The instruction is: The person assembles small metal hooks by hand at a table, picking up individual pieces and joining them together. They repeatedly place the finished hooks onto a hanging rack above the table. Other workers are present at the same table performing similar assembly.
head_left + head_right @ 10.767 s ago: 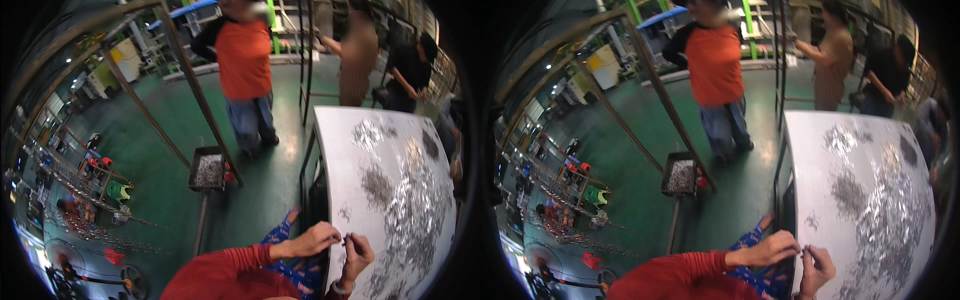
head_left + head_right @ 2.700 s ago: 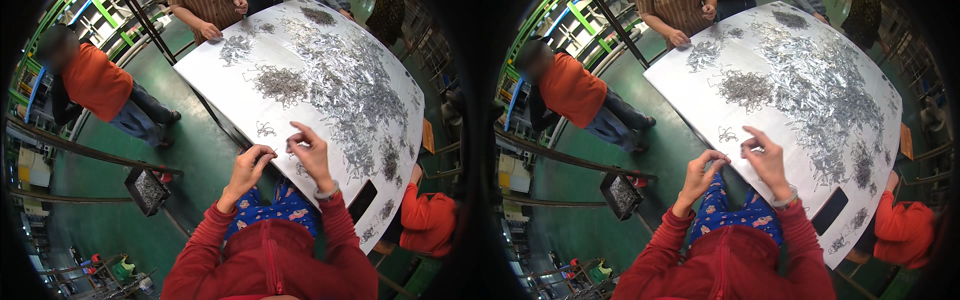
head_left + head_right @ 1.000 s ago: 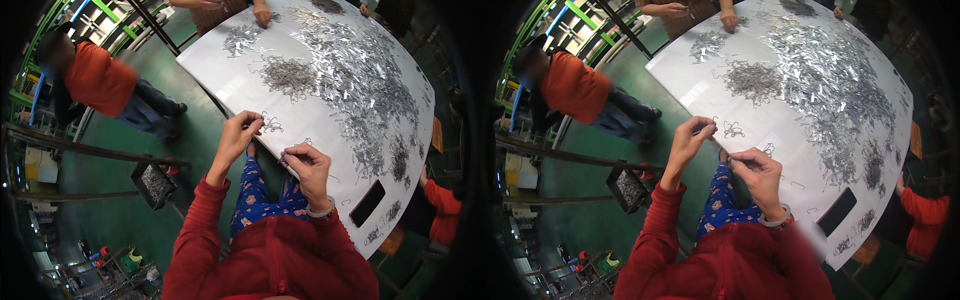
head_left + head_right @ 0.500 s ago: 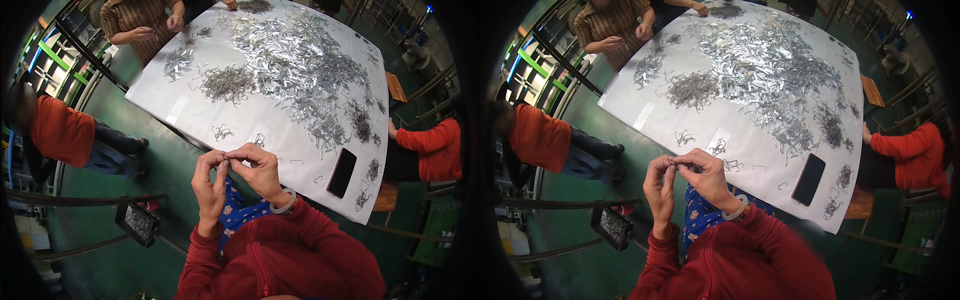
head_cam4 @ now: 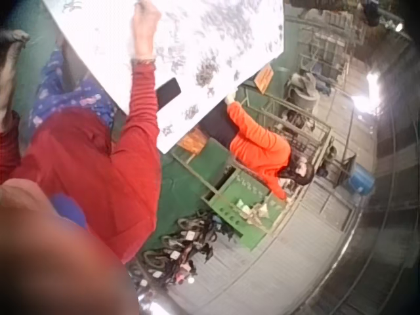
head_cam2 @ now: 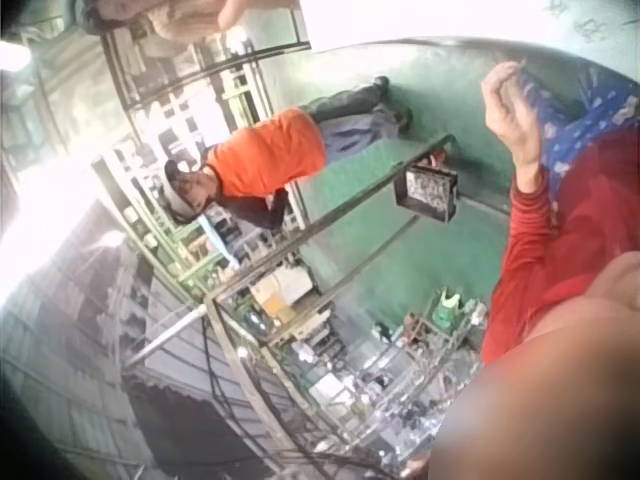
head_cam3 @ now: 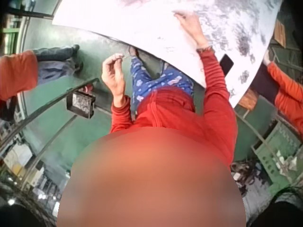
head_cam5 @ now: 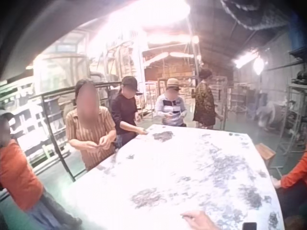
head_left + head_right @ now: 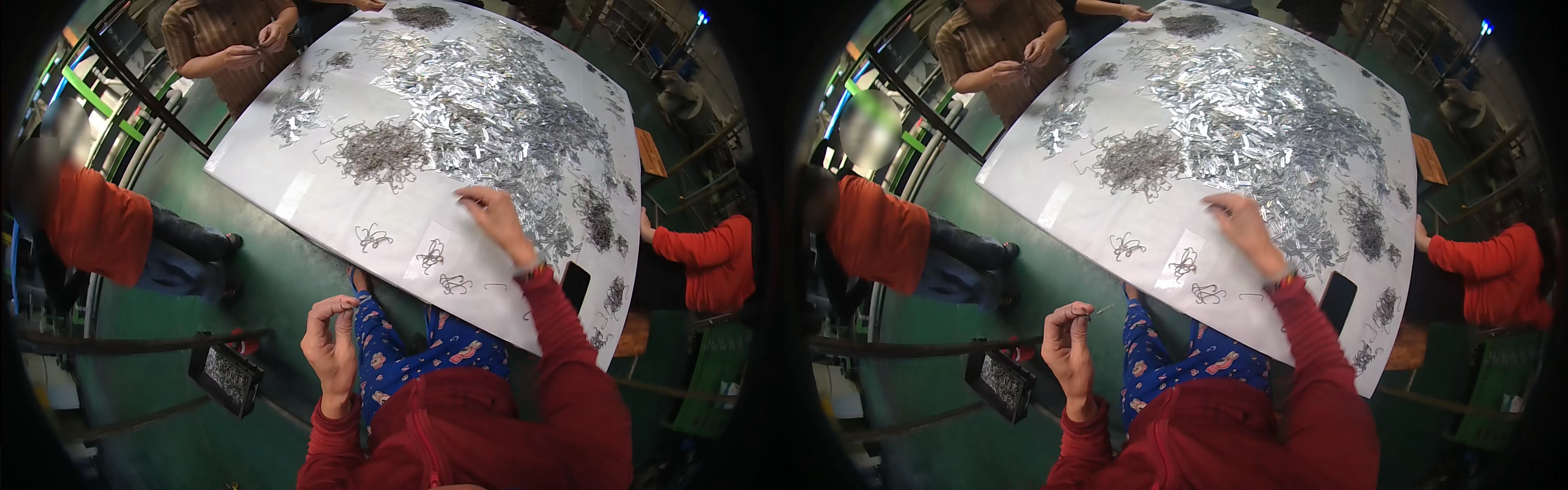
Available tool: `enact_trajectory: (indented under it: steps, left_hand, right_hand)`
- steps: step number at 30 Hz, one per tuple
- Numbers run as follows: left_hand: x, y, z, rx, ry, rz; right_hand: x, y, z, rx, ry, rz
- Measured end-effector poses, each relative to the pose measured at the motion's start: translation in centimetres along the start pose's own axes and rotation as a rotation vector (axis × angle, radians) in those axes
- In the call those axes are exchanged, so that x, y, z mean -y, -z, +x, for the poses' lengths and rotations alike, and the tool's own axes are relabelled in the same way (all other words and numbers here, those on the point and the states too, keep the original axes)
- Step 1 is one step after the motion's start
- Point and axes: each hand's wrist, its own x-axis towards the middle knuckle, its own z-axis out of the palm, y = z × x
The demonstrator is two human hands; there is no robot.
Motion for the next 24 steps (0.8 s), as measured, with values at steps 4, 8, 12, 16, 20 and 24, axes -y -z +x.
enact_trajectory:
  steps: [4, 8, 12, 16, 20, 24]
  left_hand:
    - [0.5, 1.5, -0.8, 0.071, 0.029, 0.055]
    - [0.6, 2.0, -1.9, 0.064, -0.032, 0.076]
    - [0.2, 2.2, -2.5, -0.011, -0.032, 0.054]
    - [-0.1, 2.4, -2.8, -0.021, -0.027, 0.060]
    - [0.0, 2.5, -2.9, -0.014, -0.067, 0.057]
    - [0.2, 2.7, -2.7, 0.034, -0.039, 0.068]
  right_hand:
    - [-7.1, 1.5, 2.4, 0.143, 0.298, -0.540]
    - [-8.7, 1.2, 2.3, 0.245, 0.300, -0.655]
    - [-8.9, 1.8, 3.1, 0.281, 0.326, -0.762]
    - [-8.8, 1.8, 2.8, 0.279, 0.442, -0.850]
    - [-7.6, 1.6, 3.1, 0.221, 0.255, -0.602]
    - [-5.0, -0.4, 4.1, 0.100, 0.223, -0.464]
